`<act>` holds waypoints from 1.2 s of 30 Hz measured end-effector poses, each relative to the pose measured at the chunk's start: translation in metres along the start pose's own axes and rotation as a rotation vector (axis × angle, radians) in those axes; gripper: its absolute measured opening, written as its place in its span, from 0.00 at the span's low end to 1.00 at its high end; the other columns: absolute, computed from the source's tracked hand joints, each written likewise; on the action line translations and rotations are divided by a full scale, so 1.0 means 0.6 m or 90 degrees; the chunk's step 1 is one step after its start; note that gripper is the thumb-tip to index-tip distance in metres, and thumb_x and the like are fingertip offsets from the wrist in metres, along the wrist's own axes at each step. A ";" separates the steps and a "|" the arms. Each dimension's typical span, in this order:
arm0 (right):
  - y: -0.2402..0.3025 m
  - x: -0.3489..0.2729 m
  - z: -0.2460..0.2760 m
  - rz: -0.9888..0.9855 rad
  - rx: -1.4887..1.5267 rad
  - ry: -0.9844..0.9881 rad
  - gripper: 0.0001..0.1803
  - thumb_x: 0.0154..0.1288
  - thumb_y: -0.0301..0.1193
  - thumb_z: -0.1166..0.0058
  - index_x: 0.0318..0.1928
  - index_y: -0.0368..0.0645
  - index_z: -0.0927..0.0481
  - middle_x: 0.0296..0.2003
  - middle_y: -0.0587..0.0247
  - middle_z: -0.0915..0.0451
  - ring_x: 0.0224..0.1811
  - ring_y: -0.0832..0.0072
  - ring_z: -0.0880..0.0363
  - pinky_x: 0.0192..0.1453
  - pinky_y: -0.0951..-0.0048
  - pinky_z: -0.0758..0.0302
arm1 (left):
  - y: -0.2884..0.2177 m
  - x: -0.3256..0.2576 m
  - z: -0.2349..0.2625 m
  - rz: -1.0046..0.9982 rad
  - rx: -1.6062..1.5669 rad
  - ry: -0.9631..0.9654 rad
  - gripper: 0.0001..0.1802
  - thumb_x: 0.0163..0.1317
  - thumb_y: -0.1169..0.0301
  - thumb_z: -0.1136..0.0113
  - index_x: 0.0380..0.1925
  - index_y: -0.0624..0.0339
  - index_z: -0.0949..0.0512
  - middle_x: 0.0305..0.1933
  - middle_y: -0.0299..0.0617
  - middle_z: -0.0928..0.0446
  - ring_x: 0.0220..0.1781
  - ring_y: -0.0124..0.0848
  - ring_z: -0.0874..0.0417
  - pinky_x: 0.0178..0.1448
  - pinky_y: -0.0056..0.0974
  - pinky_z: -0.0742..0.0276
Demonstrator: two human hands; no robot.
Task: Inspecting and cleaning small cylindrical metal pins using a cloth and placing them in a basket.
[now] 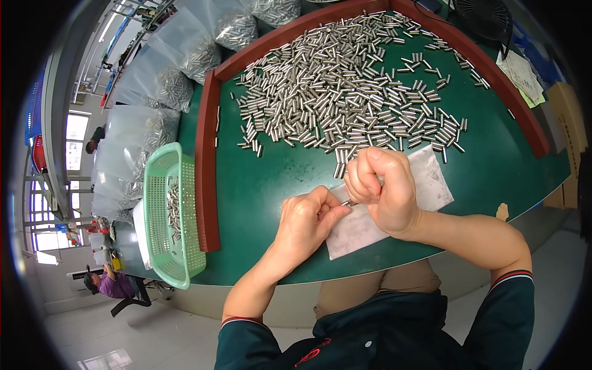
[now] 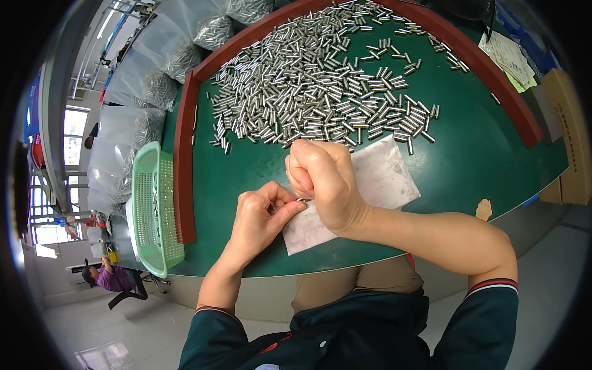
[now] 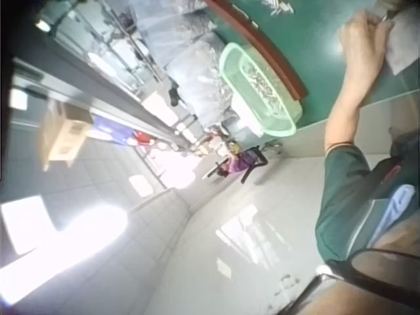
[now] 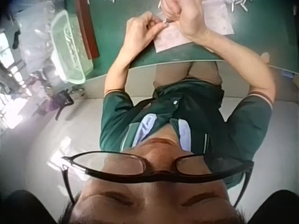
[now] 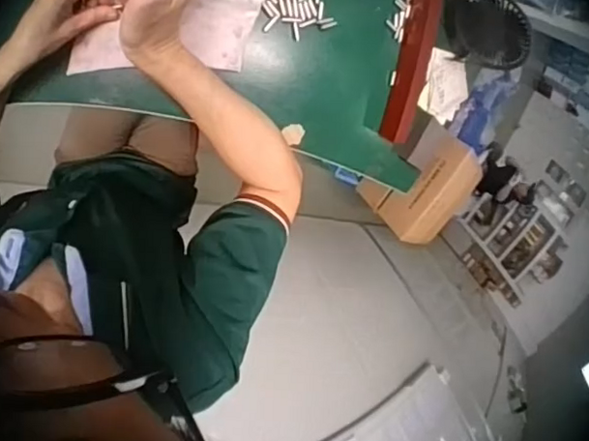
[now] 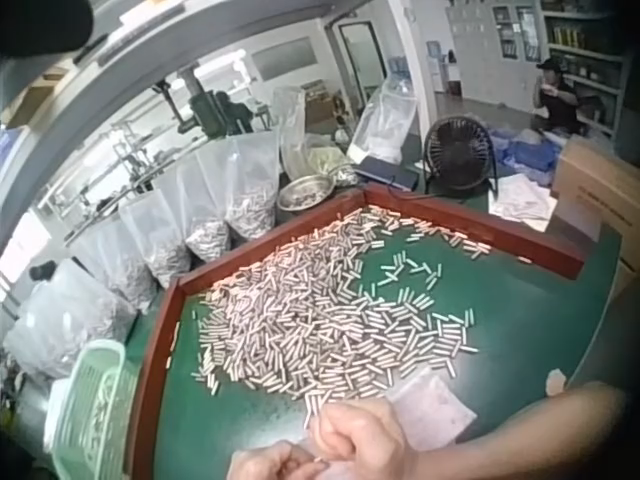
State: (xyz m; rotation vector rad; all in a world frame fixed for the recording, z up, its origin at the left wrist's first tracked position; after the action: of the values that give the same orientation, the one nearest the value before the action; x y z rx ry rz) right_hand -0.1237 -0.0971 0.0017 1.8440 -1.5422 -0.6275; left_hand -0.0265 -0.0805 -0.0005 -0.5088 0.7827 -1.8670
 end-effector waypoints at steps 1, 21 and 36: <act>-0.003 0.000 -0.001 -0.007 0.012 0.003 0.20 0.60 0.33 0.67 0.12 0.44 0.46 0.10 0.72 0.46 0.14 0.85 0.51 0.18 0.80 0.51 | 0.002 -0.001 0.001 0.003 0.001 -0.001 0.10 0.46 0.73 0.37 0.18 0.64 0.29 0.12 0.42 0.29 0.12 0.33 0.29 0.19 0.33 0.35; -0.005 0.000 -0.016 0.059 -0.127 0.027 0.19 0.61 0.31 0.66 0.12 0.43 0.45 0.10 0.70 0.44 0.14 0.83 0.50 0.19 0.79 0.49 | 0.012 0.001 0.000 0.013 -0.022 -0.003 0.09 0.47 0.73 0.38 0.20 0.65 0.28 0.13 0.46 0.28 0.14 0.38 0.27 0.20 0.36 0.33; -0.015 0.008 -0.007 -0.019 0.006 0.030 0.21 0.63 0.33 0.69 0.12 0.45 0.46 0.09 0.71 0.46 0.12 0.83 0.52 0.16 0.80 0.52 | 0.066 0.003 -0.004 0.207 -0.908 0.134 0.09 0.60 0.64 0.48 0.31 0.57 0.31 0.19 0.31 0.39 0.18 0.18 0.48 0.22 0.24 0.51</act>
State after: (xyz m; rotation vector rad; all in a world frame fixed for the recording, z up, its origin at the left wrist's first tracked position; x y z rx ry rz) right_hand -0.1138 -0.1002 -0.0016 1.8788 -1.4925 -0.5863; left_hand -0.0032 -0.0928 -0.0304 -0.9489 2.1612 -0.8062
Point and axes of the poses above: each hand's wrist, its own x-axis towards the middle knuckle, its own z-axis out of the back of the hand, y = z × x, the point moved 9 cm from there along x, towards the middle knuckle
